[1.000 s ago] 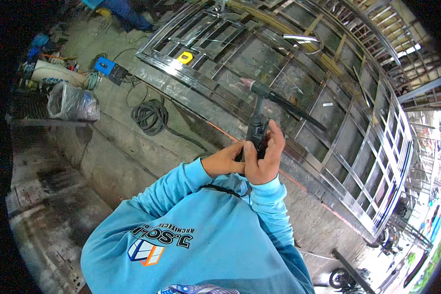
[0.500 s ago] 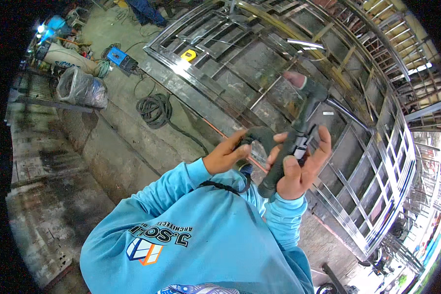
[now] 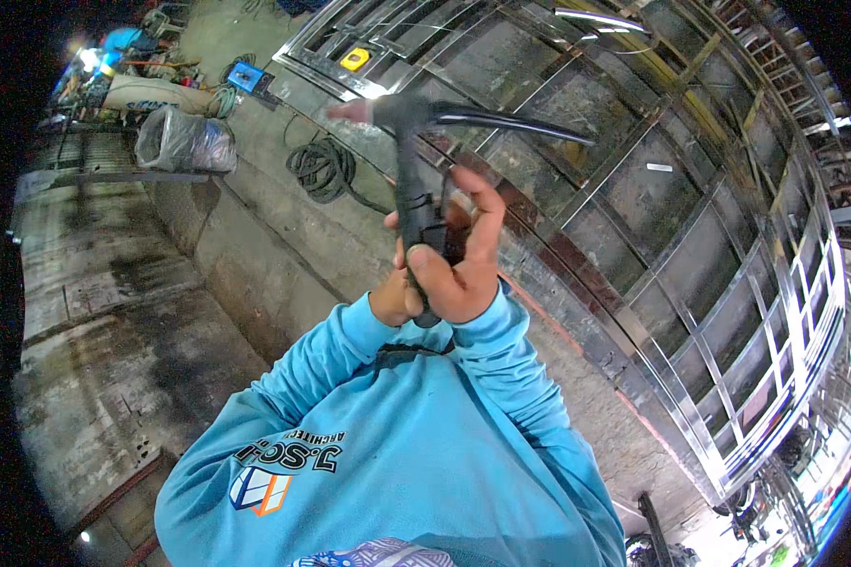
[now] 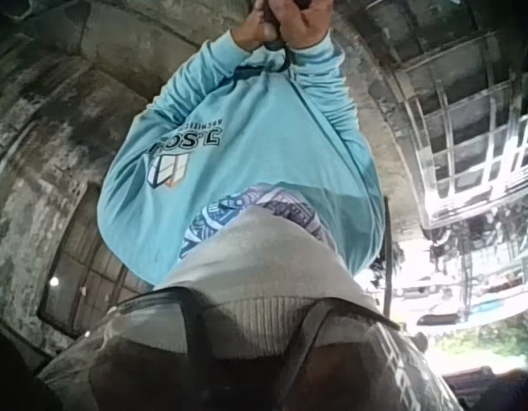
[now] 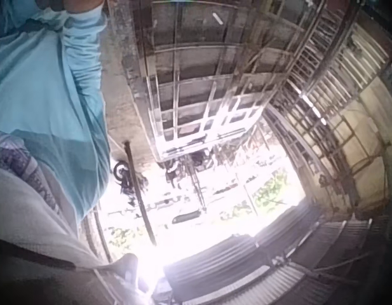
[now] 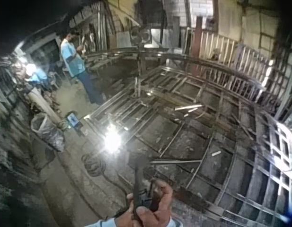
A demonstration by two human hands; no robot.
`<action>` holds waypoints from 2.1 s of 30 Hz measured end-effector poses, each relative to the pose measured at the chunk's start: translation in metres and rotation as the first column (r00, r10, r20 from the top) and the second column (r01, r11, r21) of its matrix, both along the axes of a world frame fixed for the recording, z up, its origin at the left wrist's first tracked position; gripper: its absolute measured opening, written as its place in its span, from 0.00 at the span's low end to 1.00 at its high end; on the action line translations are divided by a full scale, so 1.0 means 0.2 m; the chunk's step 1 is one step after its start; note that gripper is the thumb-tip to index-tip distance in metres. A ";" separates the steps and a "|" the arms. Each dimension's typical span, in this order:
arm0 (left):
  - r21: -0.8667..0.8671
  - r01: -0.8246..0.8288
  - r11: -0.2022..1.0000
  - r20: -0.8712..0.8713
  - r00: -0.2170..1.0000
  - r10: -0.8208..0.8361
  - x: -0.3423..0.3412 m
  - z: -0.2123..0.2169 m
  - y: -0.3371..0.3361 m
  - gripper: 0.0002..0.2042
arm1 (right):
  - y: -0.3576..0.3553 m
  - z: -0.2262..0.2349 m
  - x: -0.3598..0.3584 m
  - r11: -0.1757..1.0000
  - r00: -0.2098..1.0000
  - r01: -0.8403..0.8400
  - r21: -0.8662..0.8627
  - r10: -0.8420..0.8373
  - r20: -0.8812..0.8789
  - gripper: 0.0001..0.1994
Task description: The person aligns a metal frame by tapping it with a hammer, welds the joints using a welding torch and filler rod, and then handles the welding torch.
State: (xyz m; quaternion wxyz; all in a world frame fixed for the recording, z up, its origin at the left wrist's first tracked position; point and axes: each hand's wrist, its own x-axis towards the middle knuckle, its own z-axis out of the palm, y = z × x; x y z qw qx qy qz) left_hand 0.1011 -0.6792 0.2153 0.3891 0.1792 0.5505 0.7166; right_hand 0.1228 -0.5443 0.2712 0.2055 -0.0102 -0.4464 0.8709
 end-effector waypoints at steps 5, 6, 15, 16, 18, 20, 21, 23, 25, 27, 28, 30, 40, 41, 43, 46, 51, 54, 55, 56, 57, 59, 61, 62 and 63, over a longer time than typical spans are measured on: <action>-0.066 0.260 0.963 0.235 0.942 -0.238 -0.12 0.23 -0.06 0.55 | 0.01 -0.06 0.06 0.986 0.993 -0.112 0.122 0.115 -0.019 0.42; -0.057 0.260 0.964 0.231 0.943 -0.241 -0.12 0.21 -0.08 0.55 | 0.00 -0.06 0.06 0.980 0.989 -0.139 0.145 0.145 -0.032 0.40; 0.101 0.131 0.986 0.153 0.977 -0.146 -0.40 0.11 -0.25 0.57 | -0.22 -0.07 -0.11 0.917 0.999 0.031 0.398 -0.039 0.012 0.40; 0.064 0.146 0.987 0.060 0.987 -0.150 -0.44 0.10 -0.27 0.59 | -0.26 -0.05 -0.13 0.897 0.998 0.055 0.438 -0.066 0.010 0.41; 0.039 0.163 0.986 -0.033 0.986 -0.162 -0.51 0.09 -0.32 0.61 | -0.33 0.00 -0.17 0.894 0.995 0.086 0.440 -0.100 0.007 0.42; 0.091 0.242 0.966 -0.178 0.958 -0.223 -0.61 0.18 -0.35 0.61 | -0.40 0.06 -0.23 0.887 0.989 0.130 0.443 -0.147 0.003 0.43; 0.119 0.233 0.965 -0.063 0.972 -0.227 -0.63 0.18 -0.37 0.61 | -0.43 0.08 -0.26 0.884 0.980 0.175 0.433 -0.197 0.006 0.44; 0.147 0.218 0.965 -0.026 0.976 -0.216 -0.65 0.12 -0.41 0.61 | -0.51 0.11 -0.30 0.885 0.965 0.221 0.409 -0.259 0.037 0.44; 0.168 0.205 0.964 0.023 0.977 -0.212 -0.68 0.08 -0.46 0.61 | -0.57 0.10 -0.35 0.865 0.964 0.214 0.455 -0.263 0.047 0.43; 0.259 0.179 0.949 0.064 0.977 -0.202 -0.73 0.06 -0.51 0.60 | -0.60 0.11 -0.39 0.833 0.962 0.185 0.521 -0.261 0.076 0.40; 0.260 0.190 0.947 0.087 0.972 -0.219 -0.74 0.09 -0.53 0.60 | -0.61 0.14 -0.40 0.832 0.955 0.189 0.522 -0.278 0.098 0.40; 0.274 0.150 0.950 0.222 0.951 -0.214 -0.77 0.20 -0.57 0.55 | -0.63 0.19 -0.45 0.796 0.934 0.140 0.588 -0.304 0.189 0.38; 0.386 0.208 0.899 0.367 0.859 -0.357 -0.91 0.25 -0.63 0.43 | -0.67 0.25 -0.56 0.767 0.945 0.081 0.637 -0.263 0.196 0.37; 0.333 0.193 0.923 0.353 0.882 -0.312 -0.90 0.23 -0.63 0.43 | -0.67 0.20 -0.56 0.687 0.945 0.138 0.713 -0.308 0.113 0.38; 0.277 0.168 0.946 0.328 0.909 -0.258 -0.88 0.19 -0.61 0.43 | -0.65 0.17 -0.56 0.600 0.942 0.200 0.775 -0.334 0.016 0.38; 0.317 0.097 0.943 0.174 0.972 -0.159 -0.85 0.11 -0.59 0.39 | -0.63 0.18 -0.55 0.557 0.969 0.113 0.823 -0.246 0.034 0.38; 0.268 0.060 0.962 0.201 0.973 -0.116 -0.78 0.07 -0.51 0.35 | -0.62 0.12 -0.48 0.742 0.953 0.148 0.654 -0.283 0.105 0.39; 0.253 0.007 0.967 0.268 0.960 -0.077 -0.70 0.12 -0.45 0.33 | -0.53 0.13 -0.46 0.677 0.959 0.112 0.727 -0.267 0.100 0.36; 0.257 -0.010 0.966 0.316 0.946 -0.074 -0.68 0.13 -0.43 0.33 | -0.51 0.15 -0.43 0.674 0.957 0.072 0.735 -0.255 0.141 0.36; 0.253 -0.008 0.967 0.311 0.948 -0.073 -0.65 0.13 -0.42 0.33 | -0.49 0.16 -0.41 0.671 0.953 0.031 0.740 -0.244 0.181 0.35; 0.272 0.007 0.962 0.280 0.956 -0.086 -0.63 0.11 -0.41 0.33 | -0.48 0.12 -0.38 0.753 0.960 0.045 0.656 -0.214 0.180 0.35; 0.280 0.041 0.959 0.192 0.976 -0.098 -0.60 0.08 -0.37 0.33 | -0.45 0.08 -0.32 0.776 0.961 0.060 0.628 -0.215 0.173 0.34; 0.214 0.001 0.977 0.236 0.970 -0.053 -0.55 0.07 -0.31 0.37 | -0.40 0.07 -0.28 0.792 0.965 0.103 0.602 -0.225 0.131 0.33; 0.153 -0.035 0.988 0.279 0.960 -0.009 -0.52 0.06 -0.29 0.41 | -0.37 0.06 -0.26 0.798 0.967 0.099 0.594 -0.219 0.133 0.33; 0.142 -0.042 0.989 0.280 0.960 0.000 -0.50 0.06 -0.27 0.41 | -0.33 0.05 -0.25 0.829 0.969 0.063 0.555 -0.185 0.166 0.33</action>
